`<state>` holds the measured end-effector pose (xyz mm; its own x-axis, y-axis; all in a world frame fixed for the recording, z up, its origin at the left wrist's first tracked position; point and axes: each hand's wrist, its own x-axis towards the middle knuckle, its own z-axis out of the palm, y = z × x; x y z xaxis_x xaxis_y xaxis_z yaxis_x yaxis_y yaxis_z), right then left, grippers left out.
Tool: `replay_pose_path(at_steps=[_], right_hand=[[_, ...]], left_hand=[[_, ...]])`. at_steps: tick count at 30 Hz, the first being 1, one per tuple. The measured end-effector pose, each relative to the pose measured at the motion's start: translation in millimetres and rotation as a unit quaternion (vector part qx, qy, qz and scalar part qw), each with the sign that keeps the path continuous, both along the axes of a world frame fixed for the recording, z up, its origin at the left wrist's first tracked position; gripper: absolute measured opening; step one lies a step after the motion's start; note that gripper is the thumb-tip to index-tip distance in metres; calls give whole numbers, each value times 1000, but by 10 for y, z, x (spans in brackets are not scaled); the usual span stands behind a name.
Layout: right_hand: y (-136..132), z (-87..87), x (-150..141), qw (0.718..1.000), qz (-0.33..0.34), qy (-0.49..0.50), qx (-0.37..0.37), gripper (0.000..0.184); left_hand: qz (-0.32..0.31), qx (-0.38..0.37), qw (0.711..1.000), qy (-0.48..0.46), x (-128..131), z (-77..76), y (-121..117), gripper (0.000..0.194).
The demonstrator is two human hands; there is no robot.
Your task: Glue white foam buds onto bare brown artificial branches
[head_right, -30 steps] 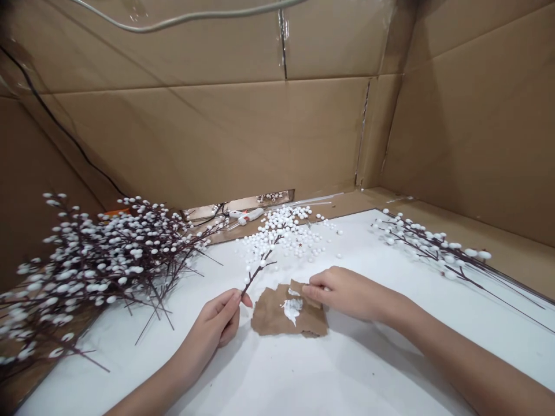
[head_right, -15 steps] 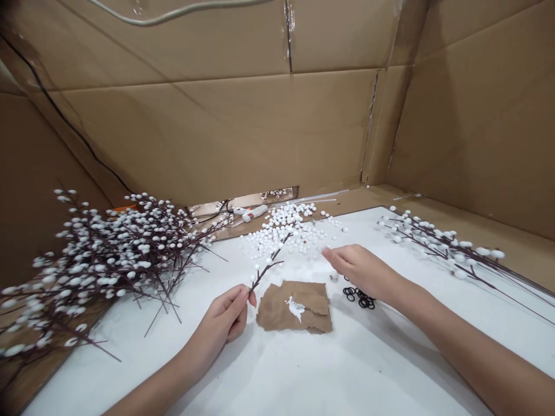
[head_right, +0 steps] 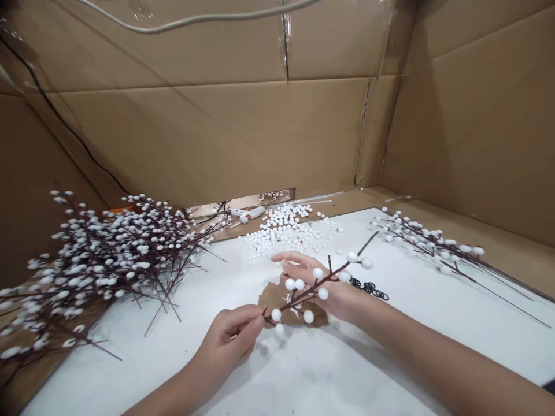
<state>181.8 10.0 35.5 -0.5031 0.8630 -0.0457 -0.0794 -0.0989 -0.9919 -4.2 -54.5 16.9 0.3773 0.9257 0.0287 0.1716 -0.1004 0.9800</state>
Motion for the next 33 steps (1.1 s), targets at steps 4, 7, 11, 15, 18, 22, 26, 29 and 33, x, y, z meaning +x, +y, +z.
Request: replay_pose_path(at_steps=[4,7,11,15,18,22,26,29,33], right_hand=[[-52,-37,-114,987,53,118,-100,24],[-134,-19,-158,985,79,128,-90,23],[-239,36,-186,984,74,126,-99,25],[-260,64,-199,987,55,107,-108,26],[-238,44,-201,985,70,120,-104,33],[-215,-12,-198,984,78,134,-86,32],[-208,-57,-191,985,86,138,-55,31],[-212,-56,-186,987,83,131,-30,31],[-222,-27,-180,991,74,107,-1,35]], left_hand=[[15,66,997,39,19,50,-41,41],[30,68,996,47,24,53,-44,39],[64,75,994,53,25,30,-20,38],[83,79,992,53,17,11,1,37],[87,70,992,51,11,0,3,36],[84,56,994,53,11,-18,1,36],[70,57,995,38,18,-36,6,38],[64,65,996,26,18,-42,8,41],[56,73,996,16,13,-48,4,40]])
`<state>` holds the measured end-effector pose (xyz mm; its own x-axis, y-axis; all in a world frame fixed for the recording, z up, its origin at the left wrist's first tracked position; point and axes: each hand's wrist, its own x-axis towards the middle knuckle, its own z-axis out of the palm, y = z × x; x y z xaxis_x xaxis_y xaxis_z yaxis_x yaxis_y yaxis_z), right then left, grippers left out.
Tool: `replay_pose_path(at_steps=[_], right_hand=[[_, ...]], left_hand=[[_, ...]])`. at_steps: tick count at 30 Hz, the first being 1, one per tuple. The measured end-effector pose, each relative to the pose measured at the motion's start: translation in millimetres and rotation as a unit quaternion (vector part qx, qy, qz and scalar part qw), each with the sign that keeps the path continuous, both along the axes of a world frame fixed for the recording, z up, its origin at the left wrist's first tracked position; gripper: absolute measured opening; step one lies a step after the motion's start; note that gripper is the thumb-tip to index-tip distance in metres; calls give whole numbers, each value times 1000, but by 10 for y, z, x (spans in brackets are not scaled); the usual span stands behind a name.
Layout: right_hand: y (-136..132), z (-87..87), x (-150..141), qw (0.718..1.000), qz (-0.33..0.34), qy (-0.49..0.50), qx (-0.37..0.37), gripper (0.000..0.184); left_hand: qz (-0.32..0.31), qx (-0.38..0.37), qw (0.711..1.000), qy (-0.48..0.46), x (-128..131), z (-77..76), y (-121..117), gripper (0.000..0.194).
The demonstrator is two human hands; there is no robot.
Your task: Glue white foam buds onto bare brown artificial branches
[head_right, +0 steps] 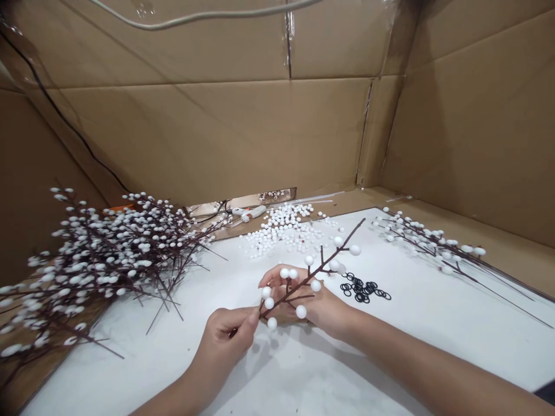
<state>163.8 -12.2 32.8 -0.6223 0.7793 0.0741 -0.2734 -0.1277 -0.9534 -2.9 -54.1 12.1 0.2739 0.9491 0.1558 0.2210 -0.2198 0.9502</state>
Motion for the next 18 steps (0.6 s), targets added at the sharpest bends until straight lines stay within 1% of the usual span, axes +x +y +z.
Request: replay_pose_path(at_steps=[6,12,18], right_hand=[[-3,10,19,999,-14,-28,14,34],[-7,17,24,999,-14,-25,46,38],[-1,-10,37,998,-18,-40,36,38]], left_hand=[[-9,-1,1000,-23,1,-18,0,43],[-8,5,1000,-28,10,-20,15,43],[-6,-2,999,-33,6,-29,-16,43]])
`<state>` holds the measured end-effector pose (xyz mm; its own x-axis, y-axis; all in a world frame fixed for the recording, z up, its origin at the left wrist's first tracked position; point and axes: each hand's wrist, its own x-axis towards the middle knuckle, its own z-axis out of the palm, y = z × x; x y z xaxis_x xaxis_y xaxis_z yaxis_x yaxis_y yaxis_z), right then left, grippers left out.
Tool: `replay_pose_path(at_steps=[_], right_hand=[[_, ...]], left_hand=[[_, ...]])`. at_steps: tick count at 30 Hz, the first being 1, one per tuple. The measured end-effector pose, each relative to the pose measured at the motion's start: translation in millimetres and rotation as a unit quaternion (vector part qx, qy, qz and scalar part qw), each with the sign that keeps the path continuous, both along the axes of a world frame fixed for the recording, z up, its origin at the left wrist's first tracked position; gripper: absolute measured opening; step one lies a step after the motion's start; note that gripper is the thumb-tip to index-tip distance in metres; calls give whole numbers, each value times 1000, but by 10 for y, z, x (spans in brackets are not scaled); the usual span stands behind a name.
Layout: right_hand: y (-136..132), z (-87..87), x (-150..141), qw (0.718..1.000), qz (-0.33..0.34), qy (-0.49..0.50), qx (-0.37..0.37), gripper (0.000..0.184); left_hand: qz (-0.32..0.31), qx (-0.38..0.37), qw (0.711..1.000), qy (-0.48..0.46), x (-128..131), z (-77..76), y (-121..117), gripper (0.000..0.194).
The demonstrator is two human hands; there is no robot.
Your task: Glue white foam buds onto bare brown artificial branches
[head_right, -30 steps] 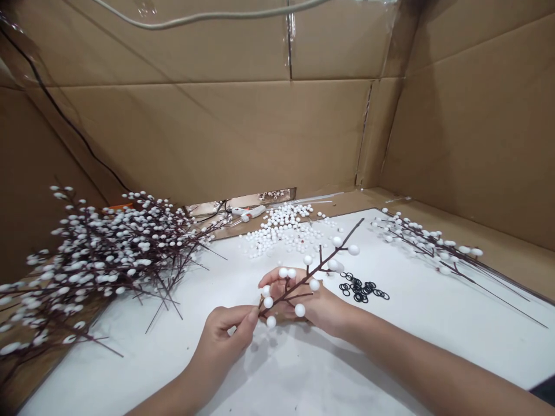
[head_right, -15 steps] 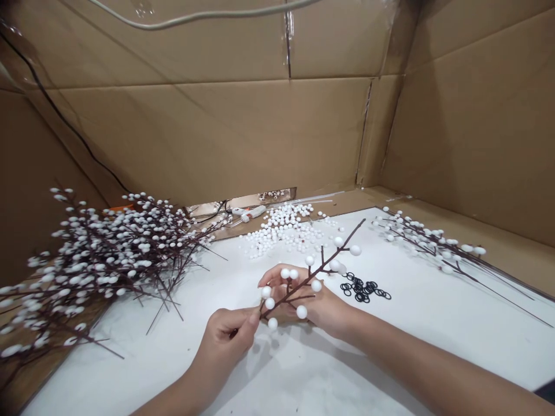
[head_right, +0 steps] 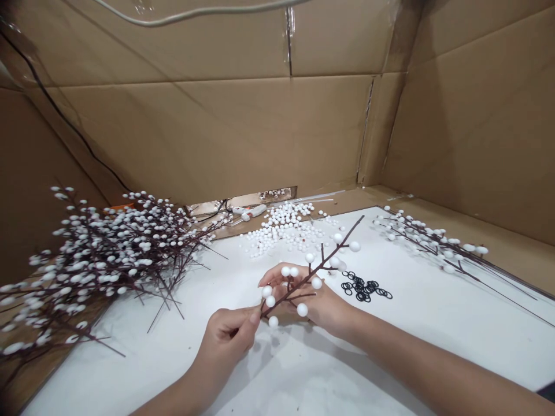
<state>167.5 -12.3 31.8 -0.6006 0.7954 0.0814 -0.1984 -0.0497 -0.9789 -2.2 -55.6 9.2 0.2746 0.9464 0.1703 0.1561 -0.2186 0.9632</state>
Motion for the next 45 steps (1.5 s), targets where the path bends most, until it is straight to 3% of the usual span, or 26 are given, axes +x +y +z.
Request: replay_pose_path(at_steps=[15,23,31,38,45], right_hand=[[16,-31,21,1000,-13,-7,6,31],[-11,63,-9,998,-39,-38,37,23],[-6,14,-3,997,-38,-35,54,20],[-30,27,-27,999,-32,13,-9,32],[-51,11,-37,1000,-22,17,-15,23]], left_hand=[[7,21,1000,21,0,8,-9,40],[15,16,999,28,15,35,4,40],[18,19,999,29,1,21,6,40],[7,19,1000,24,7,29,6,42],[-18,13,1000,14,8,26,5,45]])
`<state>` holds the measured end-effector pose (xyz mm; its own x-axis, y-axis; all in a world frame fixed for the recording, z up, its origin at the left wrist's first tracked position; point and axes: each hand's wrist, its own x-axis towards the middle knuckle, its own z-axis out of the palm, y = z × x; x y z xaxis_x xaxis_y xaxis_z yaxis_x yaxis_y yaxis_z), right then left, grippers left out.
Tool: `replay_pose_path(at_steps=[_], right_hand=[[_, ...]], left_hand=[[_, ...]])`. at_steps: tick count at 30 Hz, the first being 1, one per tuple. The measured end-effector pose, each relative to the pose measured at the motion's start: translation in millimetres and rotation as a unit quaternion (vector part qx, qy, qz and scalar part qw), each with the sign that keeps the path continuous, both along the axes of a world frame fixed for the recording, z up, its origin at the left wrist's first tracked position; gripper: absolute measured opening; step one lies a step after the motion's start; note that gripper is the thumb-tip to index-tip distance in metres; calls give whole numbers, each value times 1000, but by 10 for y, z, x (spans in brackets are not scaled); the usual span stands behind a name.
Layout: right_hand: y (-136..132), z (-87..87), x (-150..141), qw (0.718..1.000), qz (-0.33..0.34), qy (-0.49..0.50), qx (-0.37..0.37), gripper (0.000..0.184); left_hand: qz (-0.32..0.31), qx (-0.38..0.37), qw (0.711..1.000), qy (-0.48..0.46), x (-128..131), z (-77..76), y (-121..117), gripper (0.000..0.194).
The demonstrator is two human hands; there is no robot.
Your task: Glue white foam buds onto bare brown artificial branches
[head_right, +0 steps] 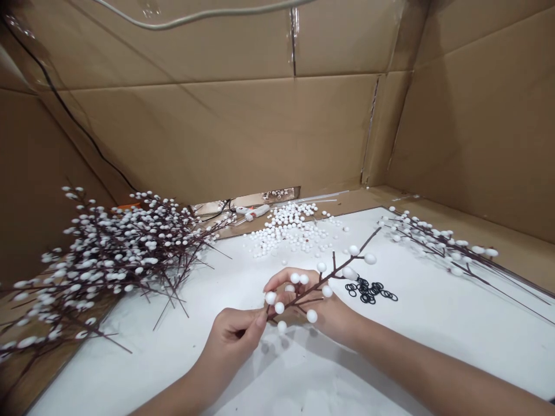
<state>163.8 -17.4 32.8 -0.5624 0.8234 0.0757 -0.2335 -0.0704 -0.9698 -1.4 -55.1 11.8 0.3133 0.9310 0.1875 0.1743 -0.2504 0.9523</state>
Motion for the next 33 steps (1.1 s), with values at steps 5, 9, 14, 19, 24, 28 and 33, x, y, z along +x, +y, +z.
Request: replay_pose_path(at_steps=[5,9,14,19,24,28,33], right_hand=[[-15,51,-41,999,-12,-22,-35,24],[2,19,-46,999,-13,-16,-38,26],[35,-96,-39,999,5,-14,-36,28],[-15,-51,-68,998,-3,12,-64,31],[-57,-27,-76,999,-15,1,-37,31],[-88,-41,-69,999,-21,-20,-16,29],[-119,-81,-31,999,-20,-10,33,30]], left_hand=[[-14,13,1000,5,-1,-26,-12,45],[-10,12,1000,6,4,-42,-10,46],[-17,11,1000,5,14,-46,-4,48],[-17,-1,1000,-2,12,-21,2,49],[-19,-8,1000,5,-6,-30,-4,48],[-24,-6,1000,10,-13,-44,-3,45],[-27,-4,1000,8,-14,-42,-4,43]])
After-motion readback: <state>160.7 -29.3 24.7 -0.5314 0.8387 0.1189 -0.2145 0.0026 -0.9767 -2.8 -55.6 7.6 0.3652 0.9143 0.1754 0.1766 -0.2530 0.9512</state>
